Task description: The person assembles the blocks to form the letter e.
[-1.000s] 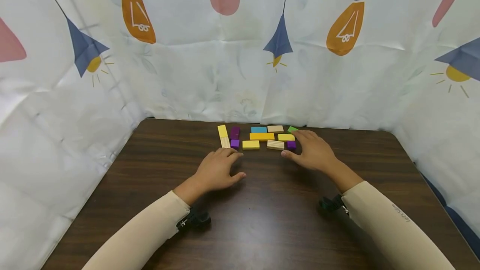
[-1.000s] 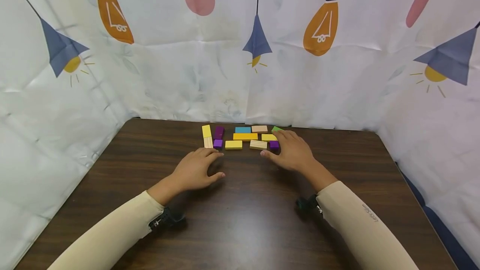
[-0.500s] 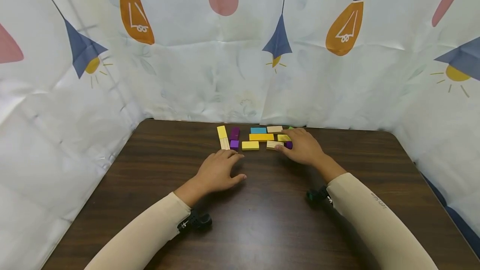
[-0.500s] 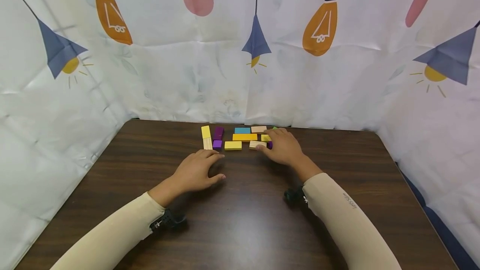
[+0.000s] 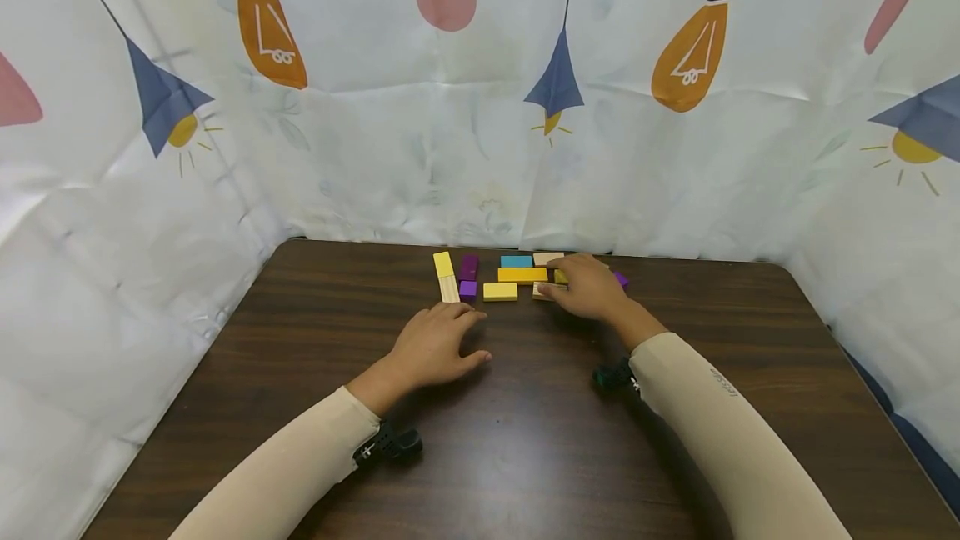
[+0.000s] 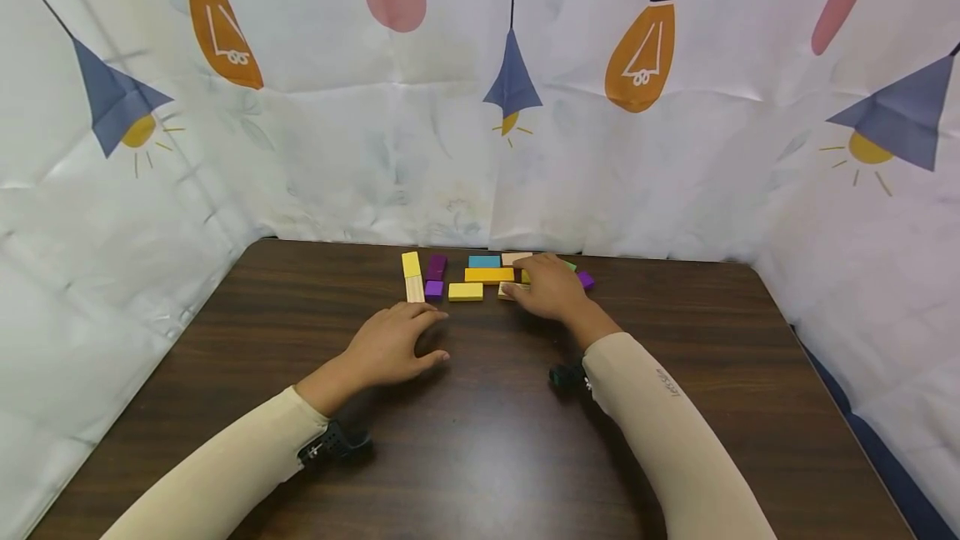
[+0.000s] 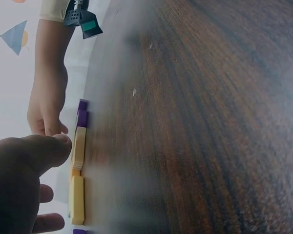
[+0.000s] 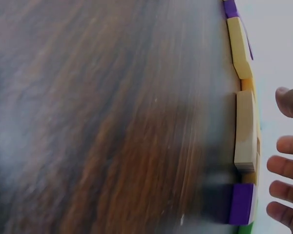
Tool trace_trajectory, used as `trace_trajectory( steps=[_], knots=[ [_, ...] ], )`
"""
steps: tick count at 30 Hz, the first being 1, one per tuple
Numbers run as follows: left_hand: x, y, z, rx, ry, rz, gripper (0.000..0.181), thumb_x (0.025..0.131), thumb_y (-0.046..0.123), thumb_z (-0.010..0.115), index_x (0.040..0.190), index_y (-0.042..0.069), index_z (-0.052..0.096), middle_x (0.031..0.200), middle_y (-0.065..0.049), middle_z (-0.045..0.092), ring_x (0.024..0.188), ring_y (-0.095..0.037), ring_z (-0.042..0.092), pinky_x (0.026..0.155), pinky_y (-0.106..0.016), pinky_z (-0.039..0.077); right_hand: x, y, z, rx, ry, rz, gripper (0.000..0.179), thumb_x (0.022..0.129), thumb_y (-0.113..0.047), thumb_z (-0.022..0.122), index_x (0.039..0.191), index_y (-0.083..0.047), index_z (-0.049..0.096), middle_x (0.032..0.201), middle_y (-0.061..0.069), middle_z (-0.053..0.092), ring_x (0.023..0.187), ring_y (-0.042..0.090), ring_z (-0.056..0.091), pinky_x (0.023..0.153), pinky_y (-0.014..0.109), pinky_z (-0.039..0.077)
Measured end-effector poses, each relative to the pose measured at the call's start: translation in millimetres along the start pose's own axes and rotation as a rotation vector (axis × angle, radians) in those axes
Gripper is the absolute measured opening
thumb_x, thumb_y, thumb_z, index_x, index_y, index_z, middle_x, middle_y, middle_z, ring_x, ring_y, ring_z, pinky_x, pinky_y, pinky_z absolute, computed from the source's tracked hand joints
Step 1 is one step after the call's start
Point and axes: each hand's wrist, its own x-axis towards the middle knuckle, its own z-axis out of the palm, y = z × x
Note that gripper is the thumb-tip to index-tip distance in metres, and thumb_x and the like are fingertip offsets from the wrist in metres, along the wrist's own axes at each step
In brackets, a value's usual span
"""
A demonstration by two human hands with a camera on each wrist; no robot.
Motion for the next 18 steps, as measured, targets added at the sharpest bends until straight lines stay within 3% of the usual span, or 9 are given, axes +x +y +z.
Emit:
trace_trajectory(
  steps=[9,18],
  knots=[
    [-0.8,-0.6,-0.5,-0.004,0.013,-0.002,0.063,0.091,0.058,0.069,0.141,0.02,0.062,0.139,-0.004,0.06,0.126,-0.027,0.056,0.099,-0.05,0.048,12.6,-4,3,-0.007,-0.001,-0.006,0.058,0.101,-0.049,0.059,0.143,-0.008,0.06,0.14,0.01,0.061,0.127,0.034,0.052,0.108,0.052,0.04],
    [-1.8,-0.4,1.4,0.001,0.016,0.001,0.063,0.091,0.058,0.069,0.14,0.019,0.063,0.138,-0.004,0.06,0.125,-0.027,0.057,0.099,-0.05,0.049,21.6,-10,8,-0.023,-0.006,-0.009,0.055,0.102,-0.048,0.059,0.139,-0.007,0.063,0.137,0.011,0.063,0.127,0.034,0.054,0.11,0.05,0.039]
  ],
)
